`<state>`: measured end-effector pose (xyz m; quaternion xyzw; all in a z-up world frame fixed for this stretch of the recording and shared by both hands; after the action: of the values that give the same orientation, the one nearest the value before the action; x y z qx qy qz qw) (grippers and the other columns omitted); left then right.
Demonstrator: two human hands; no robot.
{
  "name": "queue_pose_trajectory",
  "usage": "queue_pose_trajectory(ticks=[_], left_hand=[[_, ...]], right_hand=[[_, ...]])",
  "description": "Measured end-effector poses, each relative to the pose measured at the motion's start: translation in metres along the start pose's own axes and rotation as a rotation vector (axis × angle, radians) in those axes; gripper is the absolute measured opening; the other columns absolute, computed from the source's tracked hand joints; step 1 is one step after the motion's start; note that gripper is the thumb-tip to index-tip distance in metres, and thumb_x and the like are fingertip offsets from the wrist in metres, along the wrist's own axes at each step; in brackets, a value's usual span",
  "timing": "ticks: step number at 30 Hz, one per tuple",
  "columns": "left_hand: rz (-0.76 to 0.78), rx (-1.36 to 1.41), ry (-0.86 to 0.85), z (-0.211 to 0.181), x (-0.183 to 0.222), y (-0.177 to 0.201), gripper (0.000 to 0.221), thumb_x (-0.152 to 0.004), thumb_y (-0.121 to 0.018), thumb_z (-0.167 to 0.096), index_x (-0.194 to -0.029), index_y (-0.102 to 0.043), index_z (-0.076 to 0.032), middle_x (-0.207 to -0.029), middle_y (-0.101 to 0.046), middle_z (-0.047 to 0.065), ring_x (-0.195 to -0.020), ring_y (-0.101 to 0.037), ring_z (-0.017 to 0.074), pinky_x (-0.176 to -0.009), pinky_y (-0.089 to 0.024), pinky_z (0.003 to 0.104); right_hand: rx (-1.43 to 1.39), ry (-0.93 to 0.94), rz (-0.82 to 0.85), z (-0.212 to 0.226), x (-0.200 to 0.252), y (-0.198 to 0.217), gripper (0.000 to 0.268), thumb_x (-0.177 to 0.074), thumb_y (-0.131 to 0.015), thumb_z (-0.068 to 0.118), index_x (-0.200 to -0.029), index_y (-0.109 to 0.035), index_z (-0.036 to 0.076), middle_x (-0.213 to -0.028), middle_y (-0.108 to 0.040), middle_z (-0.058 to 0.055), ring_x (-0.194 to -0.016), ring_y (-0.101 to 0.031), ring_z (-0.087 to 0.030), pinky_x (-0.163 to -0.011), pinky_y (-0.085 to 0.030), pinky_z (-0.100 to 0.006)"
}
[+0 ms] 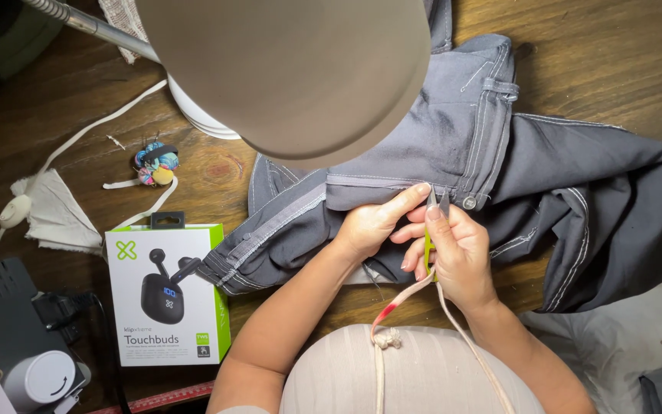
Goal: Using a seam ripper to remove stitches from a pair of pants on a workbench
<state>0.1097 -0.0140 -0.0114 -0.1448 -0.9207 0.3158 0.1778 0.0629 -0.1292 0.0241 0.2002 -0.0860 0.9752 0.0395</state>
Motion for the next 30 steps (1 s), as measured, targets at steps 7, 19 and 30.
queue_pose_trajectory(ticks=[7, 19, 30], left_hand=[[0.031, -0.004, -0.027, -0.011, 0.005, -0.014, 0.042, -0.105, -0.062, -0.028, -0.070, -0.066, -0.006, -0.057, -0.057, 0.001, -0.060, -0.058, 0.0082, -0.066, -0.056, 0.027], [0.054, 0.070, -0.052, -0.023, 0.008, -0.019, 0.036, -0.106, -0.059, -0.022, -0.074, -0.066, -0.007, -0.063, -0.059, -0.001, -0.063, -0.055, 0.0055, -0.068, -0.054, 0.025], [0.072, 0.119, -0.050, -0.014, 0.011, -0.021, 0.039, -0.107, -0.057, -0.023, -0.070, -0.061, -0.010, -0.055, -0.054, -0.002, -0.054, -0.055, 0.0047, -0.057, -0.052, 0.020]], right_hand=[[-0.001, 0.006, -0.009, -0.005, 0.002, 0.003, 0.036, -0.109, -0.051, 0.021, -0.099, -0.063, -0.011, -0.076, -0.073, -0.033, -0.039, -0.067, -0.026, -0.024, -0.049, -0.027], [-0.005, 0.022, -0.017, -0.003, 0.003, 0.006, 0.036, -0.109, -0.051, 0.021, -0.097, -0.064, -0.011, -0.075, -0.072, -0.033, -0.041, -0.068, -0.026, -0.026, -0.052, -0.028], [-0.065, -0.010, -0.018, -0.003, 0.001, 0.003, 0.037, -0.109, -0.051, 0.021, -0.095, -0.062, -0.012, -0.070, -0.070, -0.032, -0.037, -0.065, -0.026, -0.024, -0.051, -0.028]])
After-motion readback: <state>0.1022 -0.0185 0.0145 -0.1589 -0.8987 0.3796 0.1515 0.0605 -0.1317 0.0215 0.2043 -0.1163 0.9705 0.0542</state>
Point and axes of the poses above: each hand's wrist, its own x-axis away from the middle knuckle, its own y-axis out of the back of the hand, z = x × y, the point moved 5 cm from there along -x, towards the middle knuckle
